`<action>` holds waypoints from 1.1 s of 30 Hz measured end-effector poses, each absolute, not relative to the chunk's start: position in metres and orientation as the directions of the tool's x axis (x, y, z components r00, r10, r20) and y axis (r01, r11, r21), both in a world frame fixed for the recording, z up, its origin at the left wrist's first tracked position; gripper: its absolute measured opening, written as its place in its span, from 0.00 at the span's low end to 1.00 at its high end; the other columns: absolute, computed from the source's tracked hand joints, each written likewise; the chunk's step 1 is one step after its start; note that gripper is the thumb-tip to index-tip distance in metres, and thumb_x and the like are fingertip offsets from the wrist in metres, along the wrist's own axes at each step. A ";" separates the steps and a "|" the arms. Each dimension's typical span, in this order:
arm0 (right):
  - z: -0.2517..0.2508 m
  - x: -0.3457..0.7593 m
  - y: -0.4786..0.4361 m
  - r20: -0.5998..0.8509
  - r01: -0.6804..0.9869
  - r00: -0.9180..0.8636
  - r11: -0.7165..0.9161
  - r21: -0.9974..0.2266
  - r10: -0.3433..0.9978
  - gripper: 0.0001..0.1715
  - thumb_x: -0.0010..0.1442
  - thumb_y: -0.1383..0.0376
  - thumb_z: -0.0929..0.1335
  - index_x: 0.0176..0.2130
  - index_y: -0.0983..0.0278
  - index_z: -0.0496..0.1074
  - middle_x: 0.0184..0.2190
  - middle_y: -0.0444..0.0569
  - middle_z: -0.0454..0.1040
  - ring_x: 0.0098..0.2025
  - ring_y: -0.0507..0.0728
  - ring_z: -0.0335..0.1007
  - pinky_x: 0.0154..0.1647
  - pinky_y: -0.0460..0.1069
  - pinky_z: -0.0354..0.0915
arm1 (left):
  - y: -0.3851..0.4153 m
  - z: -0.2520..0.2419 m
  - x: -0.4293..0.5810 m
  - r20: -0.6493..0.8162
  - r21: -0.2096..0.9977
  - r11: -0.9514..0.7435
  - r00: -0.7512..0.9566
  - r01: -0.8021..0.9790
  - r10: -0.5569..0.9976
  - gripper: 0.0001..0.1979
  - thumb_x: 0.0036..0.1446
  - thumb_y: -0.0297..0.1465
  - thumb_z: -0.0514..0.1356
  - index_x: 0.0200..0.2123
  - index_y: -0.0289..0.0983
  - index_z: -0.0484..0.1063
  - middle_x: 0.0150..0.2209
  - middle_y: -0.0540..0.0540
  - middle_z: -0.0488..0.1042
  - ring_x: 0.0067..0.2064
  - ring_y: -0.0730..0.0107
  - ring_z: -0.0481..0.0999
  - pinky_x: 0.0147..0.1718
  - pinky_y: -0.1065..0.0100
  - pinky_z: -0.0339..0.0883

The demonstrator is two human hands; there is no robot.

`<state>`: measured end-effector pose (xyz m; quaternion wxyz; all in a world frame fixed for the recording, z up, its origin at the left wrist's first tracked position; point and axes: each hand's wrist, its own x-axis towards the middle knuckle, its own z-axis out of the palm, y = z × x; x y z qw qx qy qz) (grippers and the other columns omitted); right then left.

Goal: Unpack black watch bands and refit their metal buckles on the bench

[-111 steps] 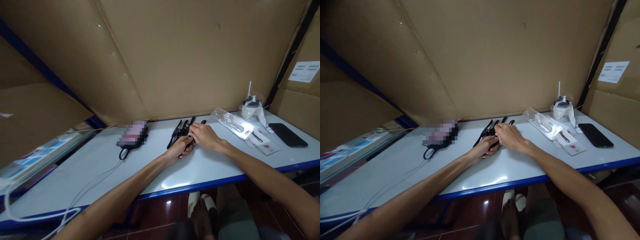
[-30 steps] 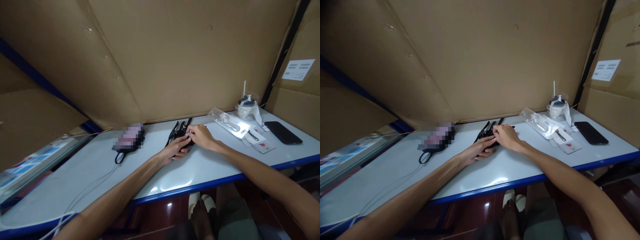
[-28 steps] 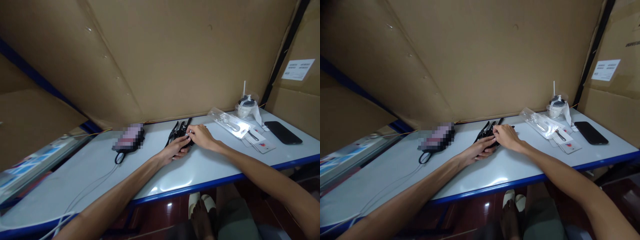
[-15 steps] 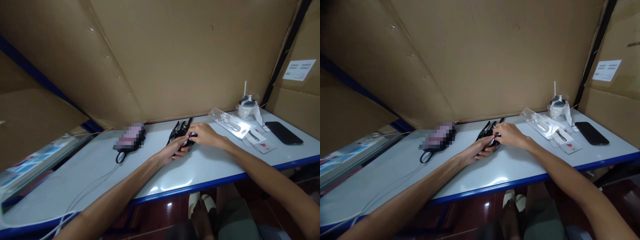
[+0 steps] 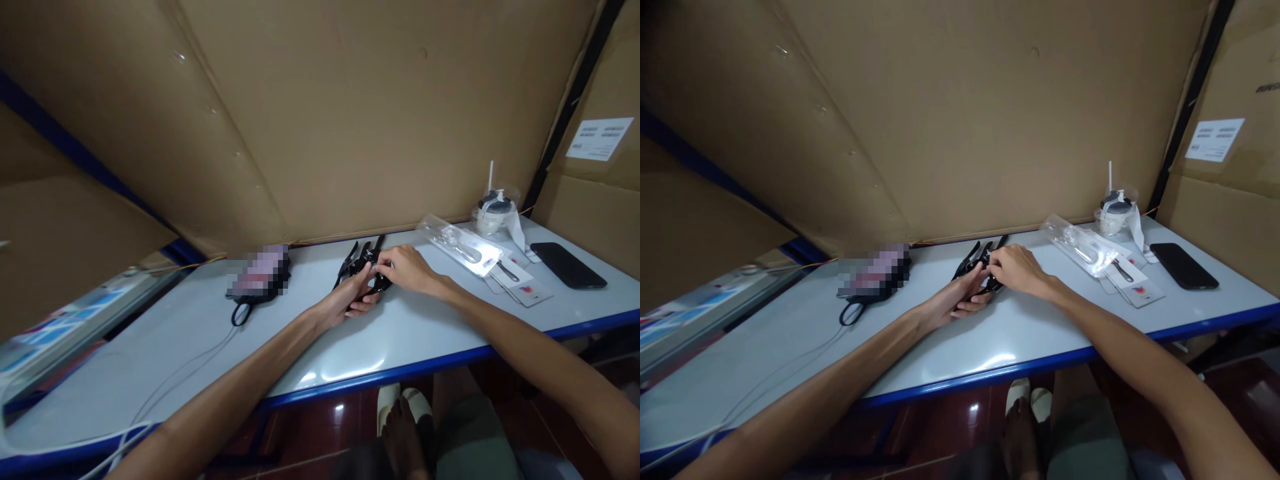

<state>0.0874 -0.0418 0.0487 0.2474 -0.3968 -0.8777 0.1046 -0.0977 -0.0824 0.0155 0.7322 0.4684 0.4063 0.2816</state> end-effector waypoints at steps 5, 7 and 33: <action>0.052 0.095 -0.041 0.360 0.692 -0.575 0.671 -0.267 0.735 0.17 0.68 0.63 0.68 0.31 0.63 0.82 0.36 0.52 0.81 0.35 0.56 0.71 0.34 0.50 0.53 | -0.083 0.016 -0.098 -0.330 0.911 0.408 0.490 -0.058 0.807 0.30 0.67 0.57 0.50 0.60 0.42 0.61 0.22 0.59 0.55 0.15 0.81 0.44 0.12 0.78 0.31; 0.051 0.095 -0.042 0.353 0.674 -0.602 0.693 -0.257 0.716 0.17 0.68 0.62 0.68 0.30 0.63 0.82 0.34 0.52 0.80 0.34 0.55 0.69 0.34 0.50 0.52 | -0.082 0.015 -0.098 -0.325 0.910 0.407 0.481 -0.075 0.814 0.28 0.66 0.57 0.52 0.56 0.42 0.62 0.22 0.59 0.55 0.15 0.81 0.43 0.12 0.79 0.31; 0.051 0.092 -0.040 0.404 0.581 -0.517 0.656 -0.482 0.755 0.22 0.73 0.56 0.64 0.39 0.62 0.84 0.30 0.48 0.80 0.31 0.53 0.69 0.34 0.48 0.55 | -0.079 0.012 -0.100 -0.324 0.906 0.417 0.511 -0.076 0.796 0.28 0.67 0.59 0.47 0.52 0.42 0.60 0.21 0.60 0.57 0.14 0.81 0.43 0.11 0.78 0.31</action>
